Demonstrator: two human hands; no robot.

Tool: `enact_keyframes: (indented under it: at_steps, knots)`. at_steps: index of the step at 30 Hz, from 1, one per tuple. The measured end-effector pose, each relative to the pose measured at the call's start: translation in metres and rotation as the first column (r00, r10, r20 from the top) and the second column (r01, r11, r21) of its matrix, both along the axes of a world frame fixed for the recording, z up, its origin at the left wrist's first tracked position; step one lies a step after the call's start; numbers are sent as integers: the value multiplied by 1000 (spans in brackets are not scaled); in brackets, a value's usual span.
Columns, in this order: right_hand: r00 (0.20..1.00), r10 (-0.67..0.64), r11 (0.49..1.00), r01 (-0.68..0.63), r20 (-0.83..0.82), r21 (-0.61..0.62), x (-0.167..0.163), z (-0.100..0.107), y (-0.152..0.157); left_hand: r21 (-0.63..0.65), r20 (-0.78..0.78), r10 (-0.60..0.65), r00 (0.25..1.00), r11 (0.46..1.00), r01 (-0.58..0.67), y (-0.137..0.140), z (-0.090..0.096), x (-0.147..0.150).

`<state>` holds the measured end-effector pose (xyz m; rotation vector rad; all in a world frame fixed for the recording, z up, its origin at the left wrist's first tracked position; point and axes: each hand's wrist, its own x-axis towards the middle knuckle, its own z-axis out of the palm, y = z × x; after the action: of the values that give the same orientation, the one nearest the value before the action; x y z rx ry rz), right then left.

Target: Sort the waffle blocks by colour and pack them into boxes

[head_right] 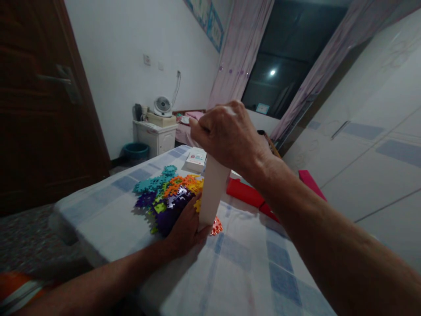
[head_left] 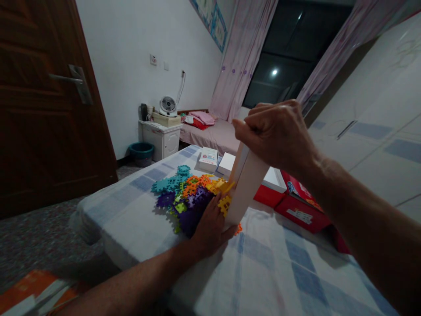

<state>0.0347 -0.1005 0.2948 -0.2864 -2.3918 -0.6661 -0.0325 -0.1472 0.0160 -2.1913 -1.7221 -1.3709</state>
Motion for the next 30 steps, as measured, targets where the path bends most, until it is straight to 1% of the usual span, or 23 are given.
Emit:
enact_keyframes:
  at_steps: [4,6,9,12,14,16,18,19,20,22,24,26,28,30]
  knots:
    - [993,-101,991,106,-57,83,-2,12,-23,28,-8,57,998,998,-57,3,6,-2]
    - [989,-143,985,146,-35,94,-5,16,-30,7,-24,92,996,996,-92,3,9,-4]
    - [983,-177,984,177,39,15,-10,14,-24,-22,-59,120,991,992,-121,3,9,-5]
    - [983,-184,983,185,24,-20,-9,12,-17,-30,-66,115,991,993,-117,1,5,-4]
    - [978,-209,978,209,12,17,-5,16,-23,-29,-41,124,991,992,-125,0,4,-4]
    - [969,-248,964,247,-5,94,-1,21,-32,-6,6,143,990,990,-143,0,4,-5]
    - [971,-239,958,234,13,165,-1,22,-36,16,46,157,987,987,-158,0,5,-5]
    - [975,-220,963,210,38,171,-2,21,-35,18,53,157,986,987,-158,0,5,-5]
    - [978,-196,971,184,70,150,-4,19,-32,12,53,155,987,988,-155,0,5,-5]
    - [982,-159,986,153,100,66,-6,12,-23,0,30,138,990,990,-138,0,5,-4]
    - [980,-179,984,179,90,4,-6,9,-19,2,-5,92,996,996,-92,0,5,-4]
    - [972,-219,975,217,82,40,-5,12,-24,23,-25,31,999,999,-30,0,7,-5]
    - [958,-274,957,262,84,128,-3,16,-33,42,-25,-20,999,999,21,1,10,-6]
    - [953,-281,949,258,114,182,-2,19,-39,36,-37,-60,998,997,62,1,13,-6]
